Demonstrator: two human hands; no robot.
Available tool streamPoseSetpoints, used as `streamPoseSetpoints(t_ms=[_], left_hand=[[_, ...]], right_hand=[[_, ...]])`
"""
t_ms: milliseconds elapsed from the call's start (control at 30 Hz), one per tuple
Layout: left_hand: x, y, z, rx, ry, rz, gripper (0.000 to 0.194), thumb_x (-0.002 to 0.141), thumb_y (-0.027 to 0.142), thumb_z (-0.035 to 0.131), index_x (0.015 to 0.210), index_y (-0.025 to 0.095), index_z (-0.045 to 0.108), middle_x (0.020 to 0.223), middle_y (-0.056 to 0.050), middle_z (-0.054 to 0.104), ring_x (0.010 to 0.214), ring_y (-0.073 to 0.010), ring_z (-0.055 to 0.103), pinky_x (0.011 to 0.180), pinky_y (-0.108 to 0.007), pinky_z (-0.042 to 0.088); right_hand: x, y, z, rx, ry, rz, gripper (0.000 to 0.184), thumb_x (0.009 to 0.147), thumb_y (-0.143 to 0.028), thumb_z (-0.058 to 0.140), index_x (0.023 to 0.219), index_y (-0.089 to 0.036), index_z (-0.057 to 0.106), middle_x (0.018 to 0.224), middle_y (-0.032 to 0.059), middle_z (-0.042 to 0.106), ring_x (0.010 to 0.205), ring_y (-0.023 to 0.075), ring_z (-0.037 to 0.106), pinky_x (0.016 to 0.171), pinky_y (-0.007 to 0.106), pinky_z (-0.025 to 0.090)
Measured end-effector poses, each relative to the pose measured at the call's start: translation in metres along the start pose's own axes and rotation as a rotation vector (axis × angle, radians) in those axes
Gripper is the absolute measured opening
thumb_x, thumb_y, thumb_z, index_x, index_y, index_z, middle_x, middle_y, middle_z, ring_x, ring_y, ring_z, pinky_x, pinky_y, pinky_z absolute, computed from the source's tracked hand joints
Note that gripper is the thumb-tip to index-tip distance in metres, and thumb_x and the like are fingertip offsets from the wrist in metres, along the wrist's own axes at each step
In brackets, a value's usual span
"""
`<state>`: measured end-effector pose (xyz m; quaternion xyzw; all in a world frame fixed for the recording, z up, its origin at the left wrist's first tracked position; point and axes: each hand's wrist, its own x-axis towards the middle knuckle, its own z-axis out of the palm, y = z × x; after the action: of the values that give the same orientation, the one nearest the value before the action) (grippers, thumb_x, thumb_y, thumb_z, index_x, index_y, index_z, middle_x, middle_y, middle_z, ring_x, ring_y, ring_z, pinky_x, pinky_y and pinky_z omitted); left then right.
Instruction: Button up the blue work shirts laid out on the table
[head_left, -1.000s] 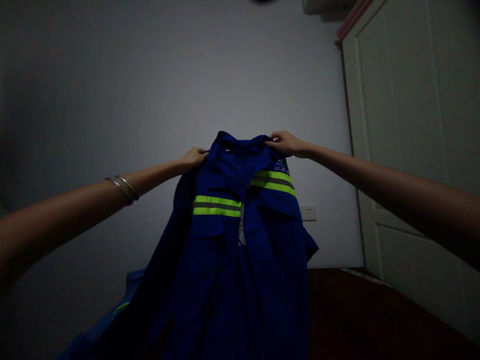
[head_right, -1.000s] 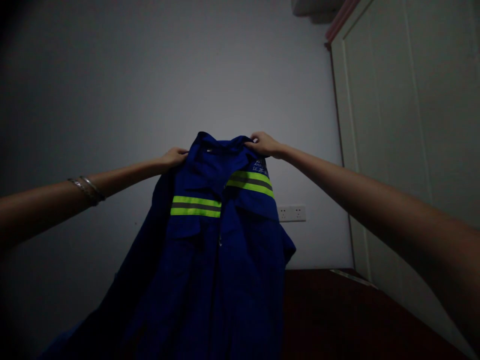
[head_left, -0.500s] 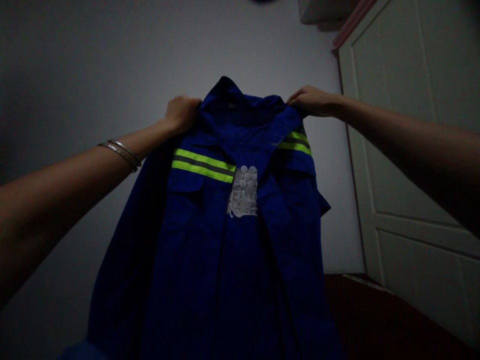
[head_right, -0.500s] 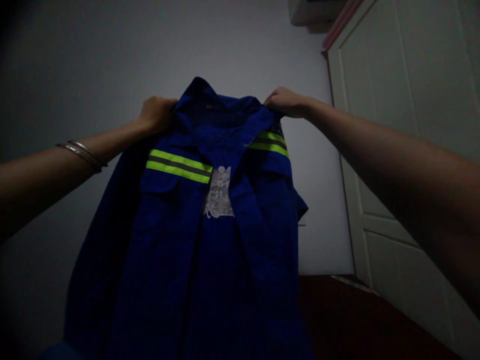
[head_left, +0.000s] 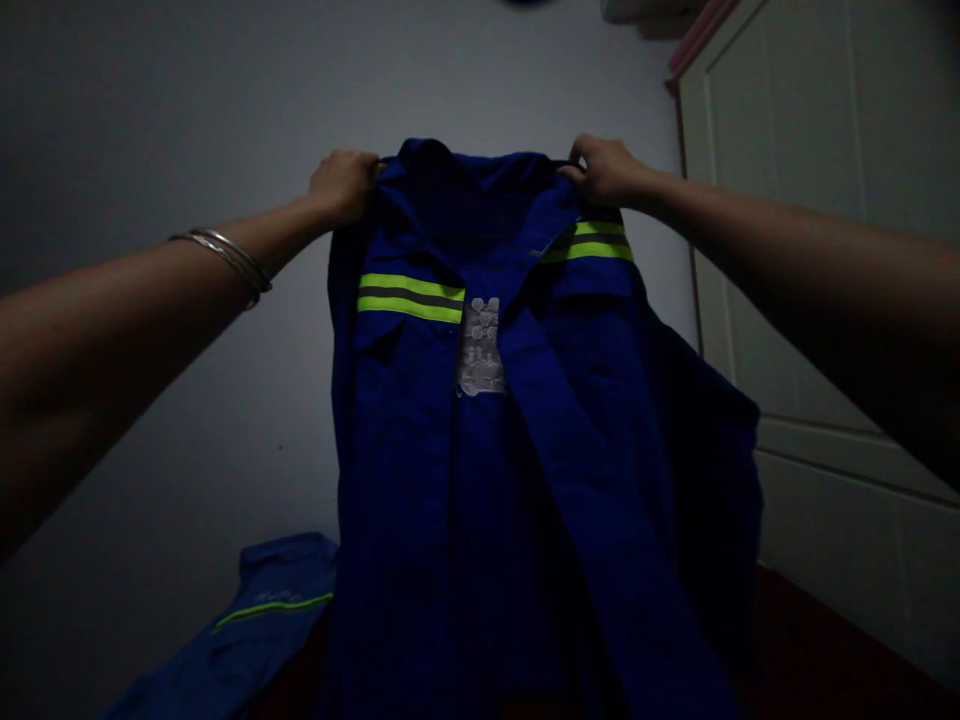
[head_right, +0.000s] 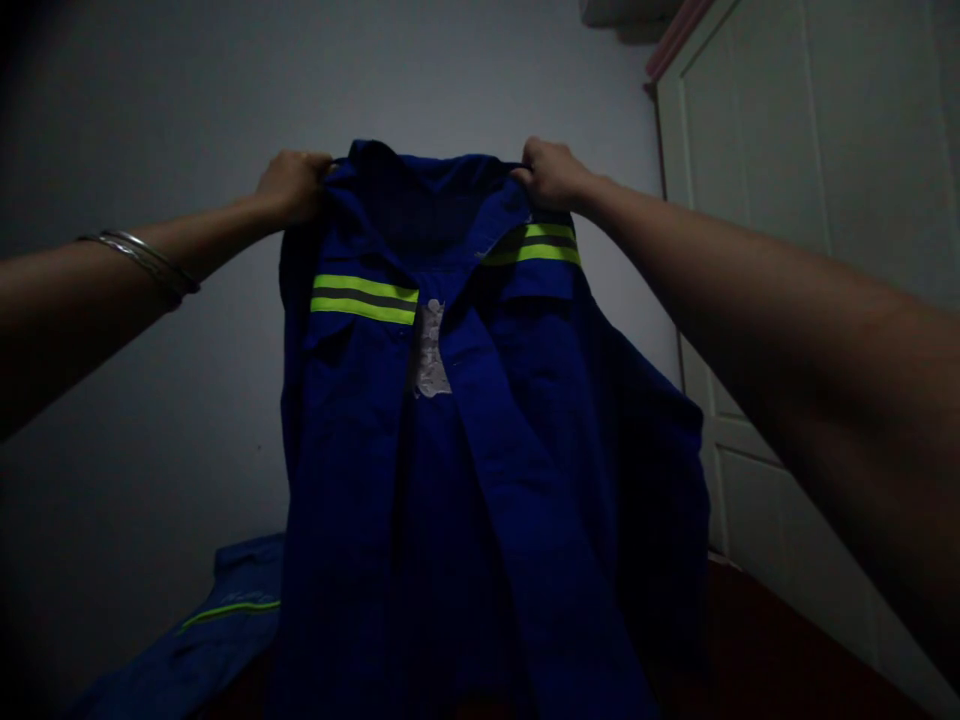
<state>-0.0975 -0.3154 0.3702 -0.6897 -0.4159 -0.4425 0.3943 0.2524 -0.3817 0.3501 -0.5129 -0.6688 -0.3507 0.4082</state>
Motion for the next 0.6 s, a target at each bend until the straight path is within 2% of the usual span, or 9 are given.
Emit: streamPoseSetpoints(t_ms=[100, 200, 267, 333, 433, 500, 600], left_hand=[[-0.006, 0.003, 0.003, -0.103, -0.045, -0.069, 0.044, 0.084, 0.043, 0.034, 0.097, 0.010, 0.061, 0.098, -0.014, 0.062, 0.089, -0.0208, 0.052, 0.074, -0.032, 0.036], [-0.008, 0.011, 0.009, -0.245, -0.196, -0.214, 0.045, 0.082, 0.045, 0.040, 0.092, 0.006, 0.062, 0.088, -0.013, 0.062, 0.082, -0.0196, 0.054, 0.070, -0.031, 0.039], [-0.008, 0.016, 0.013, -0.359, -0.303, -0.328, 0.048, 0.079, 0.049, 0.045, 0.093, 0.006, 0.061, 0.083, -0.012, 0.062, 0.076, -0.0185, 0.055, 0.067, -0.032, 0.041], [-0.008, 0.019, 0.016, -0.442, -0.359, -0.428, 0.053, 0.071, 0.053, 0.056, 0.094, 0.005, 0.060, 0.079, -0.011, 0.061, 0.073, -0.0184, 0.056, 0.066, -0.034, 0.043], [-0.009, 0.013, 0.018, -0.534, -0.402, -0.525, 0.060, 0.055, 0.050, 0.071, 0.092, 0.005, 0.058, 0.073, -0.009, 0.061, 0.073, -0.0194, 0.057, 0.067, -0.036, 0.046], [-0.010, 0.005, 0.017, -0.636, -0.499, -0.543, 0.051, 0.056, 0.044, 0.073, 0.089, 0.007, 0.059, 0.069, -0.008, 0.062, 0.075, -0.0200, 0.058, 0.070, -0.036, 0.047], [-0.011, -0.010, 0.014, -0.789, -0.732, -0.508, 0.028, 0.070, 0.032, 0.064, 0.083, 0.008, 0.060, 0.069, -0.009, 0.064, 0.082, -0.0217, 0.059, 0.075, -0.038, 0.047]], right_hand=[[-0.014, -0.007, -0.001, -0.145, 0.032, 0.015, 0.048, 0.076, -0.058, 0.046, 0.091, -0.013, 0.055, 0.102, 0.0149, 0.058, 0.101, 0.0271, 0.047, 0.089, 0.041, 0.035], [-0.028, -0.010, -0.007, -0.166, -0.051, 0.122, 0.057, 0.072, -0.065, 0.044, 0.079, -0.010, 0.059, 0.095, 0.0178, 0.059, 0.097, 0.0279, 0.049, 0.085, 0.042, 0.036], [-0.032, -0.008, -0.010, -0.160, -0.053, 0.223, 0.059, 0.069, -0.066, 0.047, 0.077, -0.008, 0.059, 0.095, 0.0198, 0.058, 0.098, 0.0302, 0.048, 0.085, 0.045, 0.036], [-0.031, -0.005, -0.011, -0.160, -0.048, 0.287, 0.061, 0.065, -0.066, 0.052, 0.078, -0.007, 0.059, 0.094, 0.0204, 0.056, 0.099, 0.0325, 0.047, 0.085, 0.048, 0.035], [-0.025, 0.003, -0.009, -0.145, -0.140, 0.363, 0.060, 0.060, -0.064, 0.059, 0.076, -0.007, 0.058, 0.090, 0.0185, 0.057, 0.096, 0.0313, 0.050, 0.082, 0.046, 0.038], [-0.023, 0.007, -0.006, -0.039, -0.229, 0.427, 0.052, 0.061, -0.057, 0.064, 0.075, -0.008, 0.057, 0.087, 0.0152, 0.058, 0.090, 0.0264, 0.052, 0.079, 0.042, 0.042], [-0.026, 0.012, -0.004, 0.312, -0.410, 0.507, 0.028, 0.071, -0.038, 0.062, 0.077, -0.011, 0.055, 0.081, 0.0076, 0.059, 0.079, 0.0170, 0.055, 0.075, 0.035, 0.047]])
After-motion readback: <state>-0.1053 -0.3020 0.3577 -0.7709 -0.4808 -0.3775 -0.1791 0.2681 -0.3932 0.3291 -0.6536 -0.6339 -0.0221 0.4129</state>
